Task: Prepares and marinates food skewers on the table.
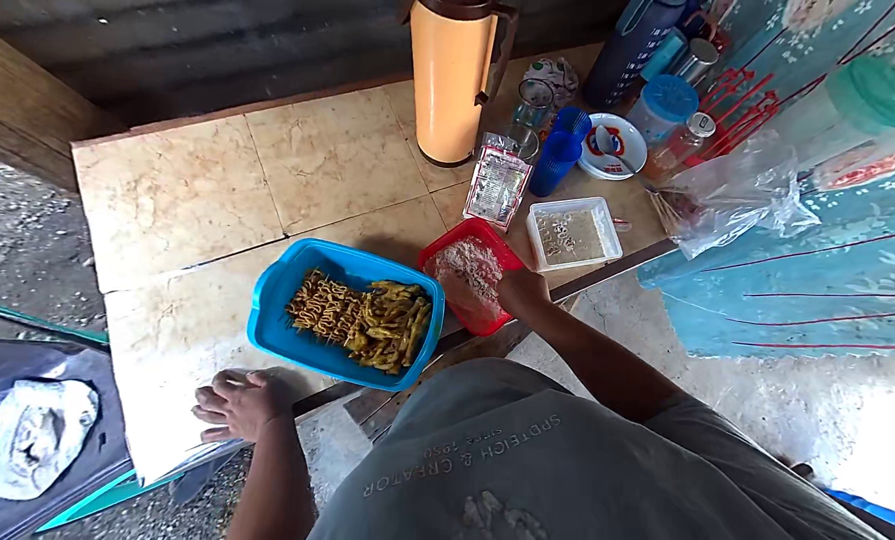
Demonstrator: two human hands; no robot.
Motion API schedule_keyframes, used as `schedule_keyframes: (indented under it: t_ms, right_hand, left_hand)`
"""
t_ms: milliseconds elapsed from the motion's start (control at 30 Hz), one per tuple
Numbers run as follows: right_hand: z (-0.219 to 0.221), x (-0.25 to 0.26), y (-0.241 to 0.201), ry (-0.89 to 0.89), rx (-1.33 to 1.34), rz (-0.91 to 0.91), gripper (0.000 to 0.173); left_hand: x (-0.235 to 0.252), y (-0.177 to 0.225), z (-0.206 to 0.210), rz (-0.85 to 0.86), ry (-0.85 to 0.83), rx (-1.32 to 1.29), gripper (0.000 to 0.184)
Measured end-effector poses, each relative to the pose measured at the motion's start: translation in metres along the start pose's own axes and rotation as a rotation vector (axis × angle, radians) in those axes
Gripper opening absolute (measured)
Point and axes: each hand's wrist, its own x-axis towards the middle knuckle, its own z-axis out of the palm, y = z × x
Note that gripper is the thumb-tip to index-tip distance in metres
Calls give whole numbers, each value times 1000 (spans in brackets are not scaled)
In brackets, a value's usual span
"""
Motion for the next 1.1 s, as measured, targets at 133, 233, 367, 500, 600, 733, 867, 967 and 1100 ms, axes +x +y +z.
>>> schedule_keyframes:
  t_ms: [133, 233, 367, 500, 600, 733, 867, 967, 1100]
  right_hand:
    - [-4, -3, 9, 148, 124, -2, 26]
    - [-2, -14, 3, 294, 172, -31, 24]
    - [8, -14, -19, 157, -3, -111, 26]
    - [14, -3, -33, 46, -167, -260, 22]
    - [3, -10, -36, 21, -188, -278, 25]
    - [-11, -16, -18, -2, -31, -168, 26]
    - [-3, -7, -17, -127, -28, -101, 27]
    - [-6, -11, -20, -128, -19, -78, 26]
    - [-11, -26, 6, 50, 118, -122, 28]
  left_hand:
    - [-2, 2, -2, -5, -13, -23, 55]
    - [1, 0, 1, -9, -24, -18, 56]
    - [1, 2, 2, -10, -16, -26, 56]
    - [0, 2, 0, -8, -19, -33, 56]
    - [-1, 2, -1, -2, -21, -41, 56]
    - [1, 0, 1, 8, -28, -34, 57]
    - [2, 0, 3, 0, -31, -21, 56]
    - [-1, 4, -3, -6, -39, -32, 56]
    - [2, 1, 2, 10, -22, -25, 56]
